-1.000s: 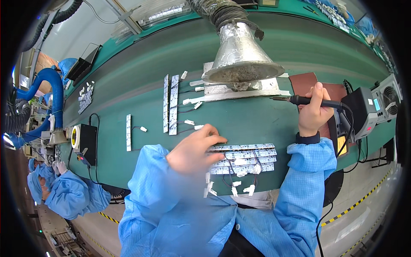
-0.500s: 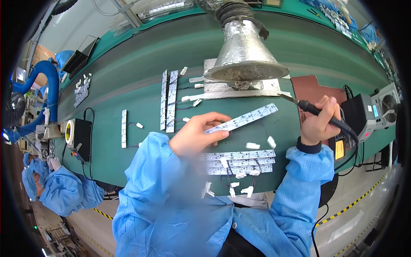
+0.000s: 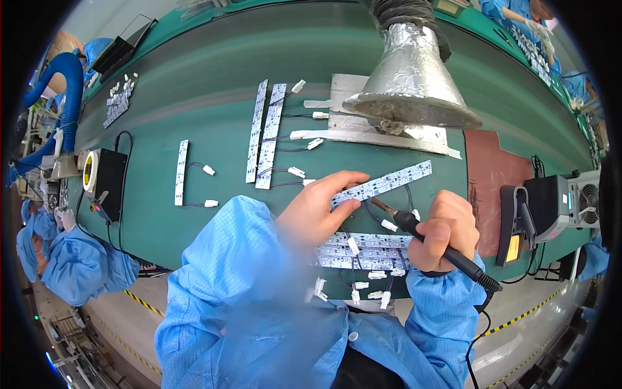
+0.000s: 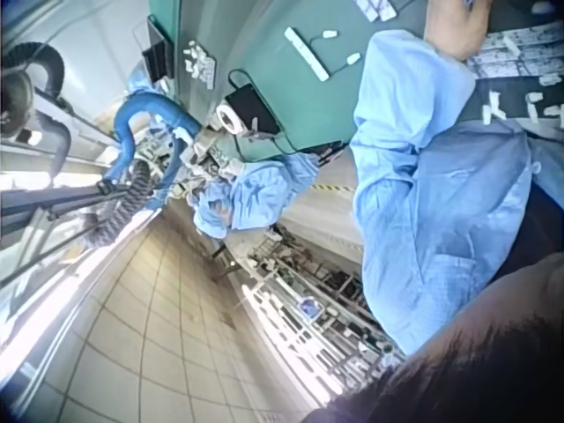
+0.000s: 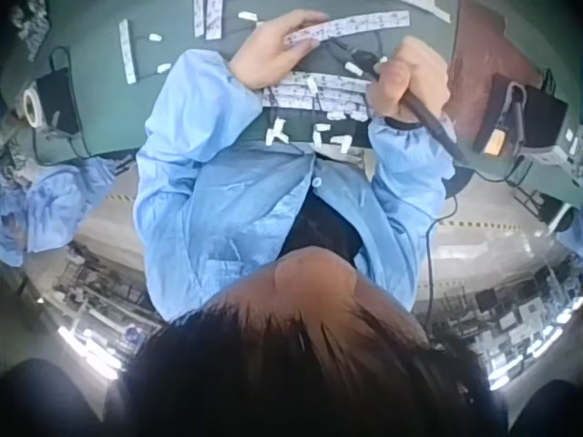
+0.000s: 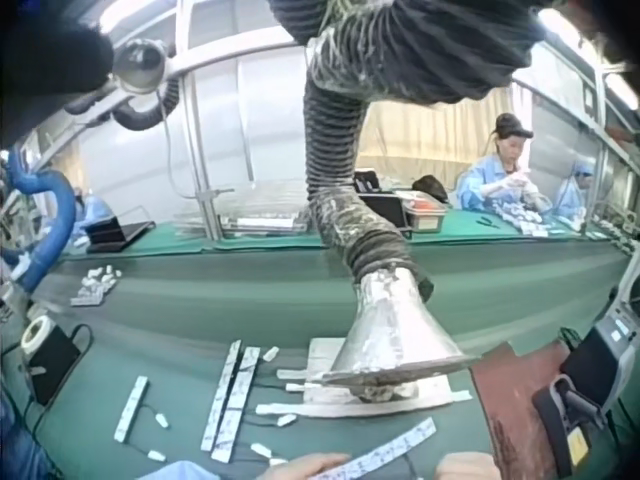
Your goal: The person picks up a soldering iron, solders circuit board strips one by one, and arranges them into a stack on the table.
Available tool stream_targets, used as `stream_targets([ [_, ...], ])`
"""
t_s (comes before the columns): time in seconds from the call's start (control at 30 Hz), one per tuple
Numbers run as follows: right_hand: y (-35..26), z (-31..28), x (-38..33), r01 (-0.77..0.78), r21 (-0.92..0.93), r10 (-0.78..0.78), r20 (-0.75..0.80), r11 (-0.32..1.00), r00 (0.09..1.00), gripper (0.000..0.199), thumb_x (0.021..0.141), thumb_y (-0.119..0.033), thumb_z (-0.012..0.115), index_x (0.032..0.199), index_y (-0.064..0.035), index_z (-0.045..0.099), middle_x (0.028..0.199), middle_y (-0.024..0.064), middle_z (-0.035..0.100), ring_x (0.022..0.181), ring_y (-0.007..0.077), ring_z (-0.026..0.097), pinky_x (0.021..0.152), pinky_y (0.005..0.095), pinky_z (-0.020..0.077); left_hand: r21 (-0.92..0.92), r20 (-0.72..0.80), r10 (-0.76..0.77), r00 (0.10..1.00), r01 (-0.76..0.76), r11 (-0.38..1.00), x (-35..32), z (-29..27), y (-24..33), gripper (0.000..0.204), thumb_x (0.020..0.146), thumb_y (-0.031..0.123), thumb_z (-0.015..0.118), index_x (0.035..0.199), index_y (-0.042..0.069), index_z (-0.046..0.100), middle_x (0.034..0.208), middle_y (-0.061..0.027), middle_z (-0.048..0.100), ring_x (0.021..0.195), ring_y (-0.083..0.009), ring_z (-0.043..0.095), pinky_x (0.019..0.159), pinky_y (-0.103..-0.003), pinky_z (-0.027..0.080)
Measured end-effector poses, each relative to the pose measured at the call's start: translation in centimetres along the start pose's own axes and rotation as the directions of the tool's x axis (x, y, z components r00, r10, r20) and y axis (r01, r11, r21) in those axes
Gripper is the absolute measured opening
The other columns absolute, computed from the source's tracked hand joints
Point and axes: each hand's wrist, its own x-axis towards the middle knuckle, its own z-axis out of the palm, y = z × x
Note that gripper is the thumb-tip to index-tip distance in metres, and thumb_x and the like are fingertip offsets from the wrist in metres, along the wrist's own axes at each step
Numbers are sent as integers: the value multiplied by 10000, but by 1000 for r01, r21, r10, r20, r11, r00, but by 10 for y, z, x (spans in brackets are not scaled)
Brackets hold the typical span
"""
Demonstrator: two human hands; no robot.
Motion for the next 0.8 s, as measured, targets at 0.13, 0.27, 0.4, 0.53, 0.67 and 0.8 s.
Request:
stream_targets([
  [0.13, 4, 2, -3, 12, 21, -12, 19, 1000, 1000, 302, 904, -124, 491, 619, -53, 419, 459, 25, 346, 376, 145, 319, 388, 310, 233, -3, 5, 11, 1000, -11, 1000, 0, -1, 1, 368, 906, 26, 603, 1261, -30, 524, 1180, -176, 634, 1129, -263, 610, 967, -348, 470],
  [0.27, 5, 4, -2, 11, 29, -12, 32, 1000, 999, 307, 909, -130, 492, 621, -50, 420, 459, 28, 346, 375, 145, 318, 385, 312, 230, 25, -6, 23, 1000, -23, 999, 0, -1, 0, 369, 896, 14, 606, 1257, -22, 539, 1182, -173, 637, 1118, -270, 616, 962, -350, 473],
  [0.4, 6, 2, -2, 16, 56, -19, 57, 998, 998, 311, 920, -103, 520, 632, -34, 425, 481, 32, 365, 383, 150, 315, 387, 308, 236, 38, -4, 31, 1000, -31, 999, 1, -1, 1, 372, 887, 2, 605, 1255, -14, 552, 1184, -166, 641, 1107, -272, 621, 960, -351, 474],
  [0.53, 6, 4, -2, 33, 87, -37, 50, 996, 998, 311, 926, -72, 551, 644, -23, 429, 506, 30, 383, 402, 156, 317, 393, 306, 248, 18, -8, 17, 1000, -17, 1000, -1, -1, 0, 367, 891, 4, 601, 1255, -14, 551, 1184, -168, 640, 1107, -270, 620, 961, -352, 474],
  [0.67, 6, 8, -2, 15, 36, -16, 40, 999, 999, 338, 934, -136, 488, 620, -34, 414, 456, 40, 348, 369, 153, 310, 382, 318, 225, 32, -7, 13, 1000, -13, 999, -1, -1, 1, 364, 893, 8, 602, 1253, -15, 551, 1181, -167, 640, 1108, -266, 619, 962, -351, 473],
  [0.8, 7, 5, -3, 28, 45, -30, 53, 999, 998, 335, 935, -133, 489, 624, -33, 414, 457, 41, 351, 370, 155, 307, 382, 319, 222, 37, -9, 14, 1000, -14, 999, 0, 1, 1, 367, 891, 15, 609, 1251, -17, 551, 1179, -166, 640, 1101, -266, 621, 957, -351, 474],
])
